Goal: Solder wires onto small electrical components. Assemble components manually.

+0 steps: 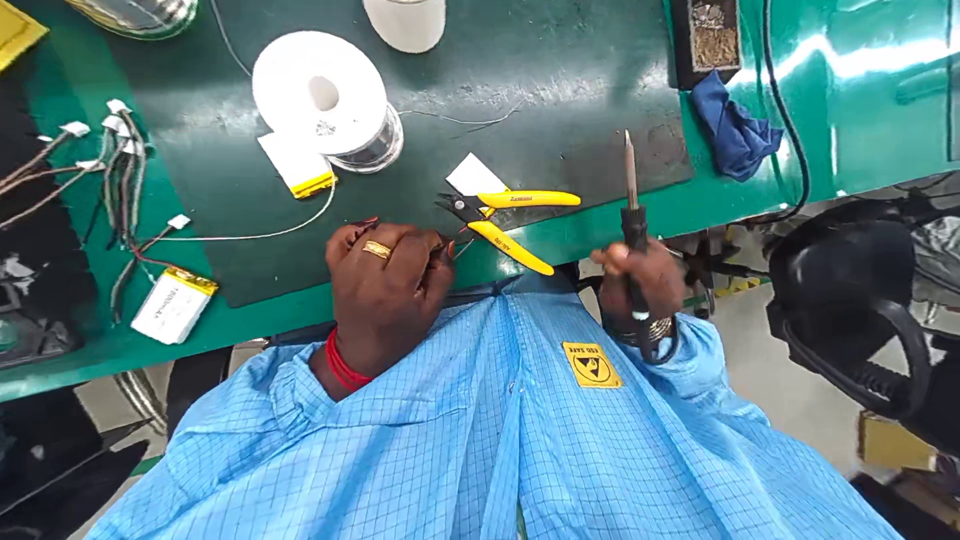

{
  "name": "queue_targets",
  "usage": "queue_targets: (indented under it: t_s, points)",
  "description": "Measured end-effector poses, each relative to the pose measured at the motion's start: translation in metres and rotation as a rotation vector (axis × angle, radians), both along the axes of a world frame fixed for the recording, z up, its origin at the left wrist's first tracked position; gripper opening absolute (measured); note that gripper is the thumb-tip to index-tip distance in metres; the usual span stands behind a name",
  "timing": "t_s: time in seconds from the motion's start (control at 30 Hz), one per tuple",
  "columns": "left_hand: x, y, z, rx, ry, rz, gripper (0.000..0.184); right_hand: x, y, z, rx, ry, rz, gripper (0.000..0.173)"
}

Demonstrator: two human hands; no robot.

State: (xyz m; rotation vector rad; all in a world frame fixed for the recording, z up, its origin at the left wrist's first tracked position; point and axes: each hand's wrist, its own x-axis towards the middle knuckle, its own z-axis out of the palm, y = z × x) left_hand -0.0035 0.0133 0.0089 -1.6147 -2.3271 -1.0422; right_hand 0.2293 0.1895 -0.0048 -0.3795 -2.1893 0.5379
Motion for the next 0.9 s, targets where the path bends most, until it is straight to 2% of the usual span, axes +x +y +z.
queue_targets:
  t_s: [0.07,0.17,0.37,0.43,0.5,0.57,0.7,0.9]
  points:
    - [0.000,0.000,0.001,-0.009,0.002,-0.001,0.025,0.016,-0.008,-0.017,0.092,-0.062,0.005,0.013]
    - [0.001,0.000,0.000,-0.006,0.000,0.004,0.025,0.023,-0.013,-0.036,0.053,-0.067,-0.067,0.013]
    - [0.002,0.000,0.000,0.003,-0.009,0.014,0.024,-0.003,-0.004,0.006,0.006,0.069,-0.179,0.029]
    - [0.002,0.001,0.000,0.008,-0.011,0.015,0.023,-0.023,0.001,0.015,-0.136,0.161,-0.201,0.027]
    - [0.002,0.001,0.001,0.003,-0.015,0.023,0.022,-0.046,0.006,0.022,-0.359,0.283,-0.137,0.016]
    - [0.002,0.001,0.002,-0.001,-0.017,0.022,0.021,-0.062,0.010,0.025,-0.517,0.358,-0.091,0.014]
    - [0.001,0.002,0.001,0.007,-0.014,0.012,0.019,-0.075,0.018,0.024,-0.624,0.322,-0.096,0.014]
    - [0.001,0.002,0.001,0.010,-0.010,0.016,0.018,-0.076,0.018,0.024,-0.651,0.280,-0.086,0.016]
